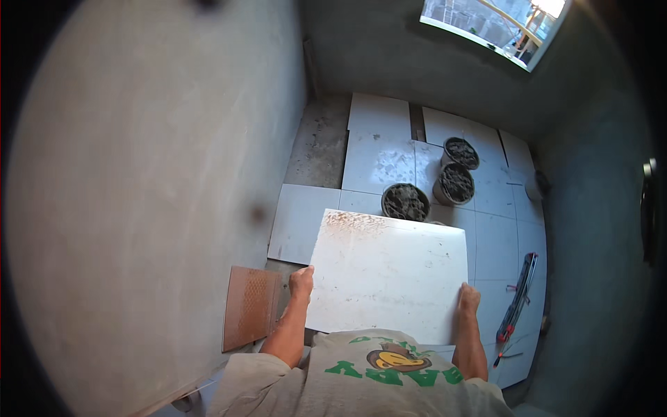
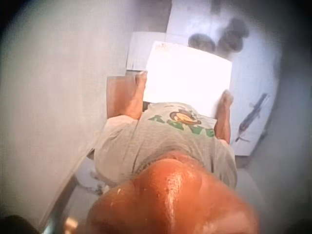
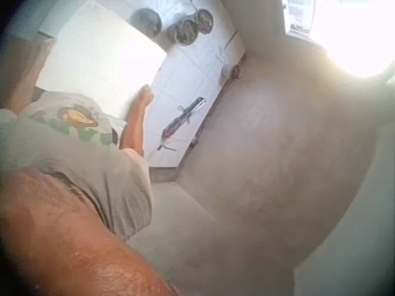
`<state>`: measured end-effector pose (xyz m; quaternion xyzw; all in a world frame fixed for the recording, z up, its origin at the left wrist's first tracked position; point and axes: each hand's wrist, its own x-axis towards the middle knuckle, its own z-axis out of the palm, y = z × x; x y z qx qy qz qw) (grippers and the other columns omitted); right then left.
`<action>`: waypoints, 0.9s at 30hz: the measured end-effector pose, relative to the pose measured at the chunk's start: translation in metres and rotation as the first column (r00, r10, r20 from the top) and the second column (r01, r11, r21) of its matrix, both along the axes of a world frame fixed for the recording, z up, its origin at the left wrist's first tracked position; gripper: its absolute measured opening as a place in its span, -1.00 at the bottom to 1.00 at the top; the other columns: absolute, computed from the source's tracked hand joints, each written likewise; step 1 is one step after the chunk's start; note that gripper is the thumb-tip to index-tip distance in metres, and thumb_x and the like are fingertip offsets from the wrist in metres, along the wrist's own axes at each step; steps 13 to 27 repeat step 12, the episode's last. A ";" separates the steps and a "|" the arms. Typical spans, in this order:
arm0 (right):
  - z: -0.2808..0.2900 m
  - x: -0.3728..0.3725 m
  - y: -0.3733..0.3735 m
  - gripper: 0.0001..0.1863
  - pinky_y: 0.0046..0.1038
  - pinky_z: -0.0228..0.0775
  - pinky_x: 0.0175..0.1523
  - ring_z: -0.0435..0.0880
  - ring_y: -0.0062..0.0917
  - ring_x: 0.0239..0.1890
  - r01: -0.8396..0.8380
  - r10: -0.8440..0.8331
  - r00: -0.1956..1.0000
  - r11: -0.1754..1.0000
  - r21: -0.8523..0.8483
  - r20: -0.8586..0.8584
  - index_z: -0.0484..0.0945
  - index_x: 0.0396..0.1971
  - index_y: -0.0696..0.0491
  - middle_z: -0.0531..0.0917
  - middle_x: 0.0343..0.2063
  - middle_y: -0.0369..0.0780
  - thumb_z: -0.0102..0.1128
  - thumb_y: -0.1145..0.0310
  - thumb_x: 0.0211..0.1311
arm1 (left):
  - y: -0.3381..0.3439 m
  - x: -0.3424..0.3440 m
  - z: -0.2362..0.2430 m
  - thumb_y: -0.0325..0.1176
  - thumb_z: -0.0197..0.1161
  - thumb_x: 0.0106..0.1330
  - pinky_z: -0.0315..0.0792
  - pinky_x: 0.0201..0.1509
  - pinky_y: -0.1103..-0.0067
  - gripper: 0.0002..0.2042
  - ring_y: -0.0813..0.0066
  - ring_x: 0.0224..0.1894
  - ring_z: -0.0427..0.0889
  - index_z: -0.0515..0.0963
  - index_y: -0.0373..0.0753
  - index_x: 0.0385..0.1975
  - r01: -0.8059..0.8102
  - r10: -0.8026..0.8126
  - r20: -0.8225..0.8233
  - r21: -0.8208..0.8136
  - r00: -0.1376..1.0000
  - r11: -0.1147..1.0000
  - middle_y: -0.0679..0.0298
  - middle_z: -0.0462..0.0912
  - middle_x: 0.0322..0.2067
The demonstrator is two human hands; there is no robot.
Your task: The person carries a tile outside, measures it with a tape measure, cuts it using an angle grinder, and carries the tile back inside.
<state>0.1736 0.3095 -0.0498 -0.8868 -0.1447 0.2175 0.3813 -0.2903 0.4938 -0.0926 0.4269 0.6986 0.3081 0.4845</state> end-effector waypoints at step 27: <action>0.035 0.053 0.399 -0.53 -0.29 0.38 -0.02 0.65 -0.21 -0.18 -0.400 0.415 0.909 0.847 -0.350 -0.033 0.63 -0.31 0.24 0.66 -0.32 0.04 0.14 0.06 0.08 | 0.223 0.021 0.020 -0.07 0.14 0.21 0.44 -0.01 0.33 -0.63 0.09 -0.09 0.60 0.64 -0.28 -0.26 -0.327 0.239 -0.317 -0.263 0.918 0.908 -0.04 0.62 -0.19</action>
